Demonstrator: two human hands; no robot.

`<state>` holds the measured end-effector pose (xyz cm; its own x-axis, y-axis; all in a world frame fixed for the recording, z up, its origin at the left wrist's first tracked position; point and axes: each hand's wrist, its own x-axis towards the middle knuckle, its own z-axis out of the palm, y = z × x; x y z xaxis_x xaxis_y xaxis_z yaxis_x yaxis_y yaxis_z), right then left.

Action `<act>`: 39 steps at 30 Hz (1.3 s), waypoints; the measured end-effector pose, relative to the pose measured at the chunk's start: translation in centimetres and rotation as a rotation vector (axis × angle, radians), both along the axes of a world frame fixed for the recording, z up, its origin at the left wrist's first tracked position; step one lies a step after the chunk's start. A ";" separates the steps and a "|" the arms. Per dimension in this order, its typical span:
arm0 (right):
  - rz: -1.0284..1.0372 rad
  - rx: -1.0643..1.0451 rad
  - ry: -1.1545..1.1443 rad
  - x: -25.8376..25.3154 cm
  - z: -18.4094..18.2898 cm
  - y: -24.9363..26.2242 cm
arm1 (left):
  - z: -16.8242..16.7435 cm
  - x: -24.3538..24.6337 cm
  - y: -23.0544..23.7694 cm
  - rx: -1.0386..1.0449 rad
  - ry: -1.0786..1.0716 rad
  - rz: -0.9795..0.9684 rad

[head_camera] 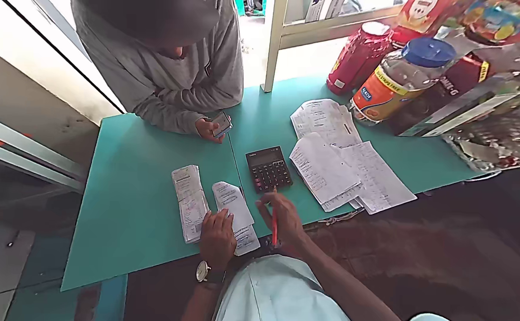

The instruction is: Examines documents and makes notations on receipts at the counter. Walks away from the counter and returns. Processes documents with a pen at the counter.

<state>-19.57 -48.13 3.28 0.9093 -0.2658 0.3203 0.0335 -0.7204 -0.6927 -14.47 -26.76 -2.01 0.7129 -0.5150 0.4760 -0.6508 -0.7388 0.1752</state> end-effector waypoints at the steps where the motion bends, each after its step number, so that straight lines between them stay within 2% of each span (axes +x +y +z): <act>1: 0.041 0.052 0.041 -0.1 -0.2 1.0 | 0.0 -0.1 -0.1 -0.016 0.000 0.007; 5: 0.174 0.096 0.159 0.0 -1.7 3.4 | -0.3 -0.4 0.0 -0.050 -0.066 0.062; 11: 0.267 0.080 0.142 1.1 -2.3 2.7 | 0.1 -1.2 -0.5 -0.064 -0.057 0.081; 15: 0.376 0.068 0.181 2.0 -1.3 1.6 | 0.5 -2.2 -0.4 -0.059 -0.033 0.080; 17: 0.357 0.087 0.148 2.2 -0.5 1.6 | 0.4 -2.4 -0.2 -0.061 -0.041 0.067; 19: 0.283 0.260 -0.014 2.4 -0.2 2.5 | 0.0 -2.5 0.0 -0.069 -0.042 0.053; 20: 0.275 0.437 -0.076 2.5 -0.1 3.2 | -0.3 -2.5 0.1 -0.076 -0.052 0.049; 22: 0.310 0.727 -0.081 3.0 -0.3 4.7 | -0.9 -2.4 0.1 -0.096 -0.093 0.047; 23: 0.313 0.765 -0.054 3.2 -0.7 5.4 | -1.1 -2.4 0.1 -0.109 -0.105 0.050; 28: 0.270 0.473 -0.023 4.1 -2.7 6.8 | -1.1 -2.4 0.0 -0.120 -0.138 0.085; 33: 0.261 0.365 0.046 4.3 -2.4 6.6 | -1.2 -2.3 0.1 -0.162 -0.149 0.075; 39: 0.274 0.338 -0.012 4.2 -2.7 6.7 | -1.3 -2.3 0.3 -0.143 -0.159 0.051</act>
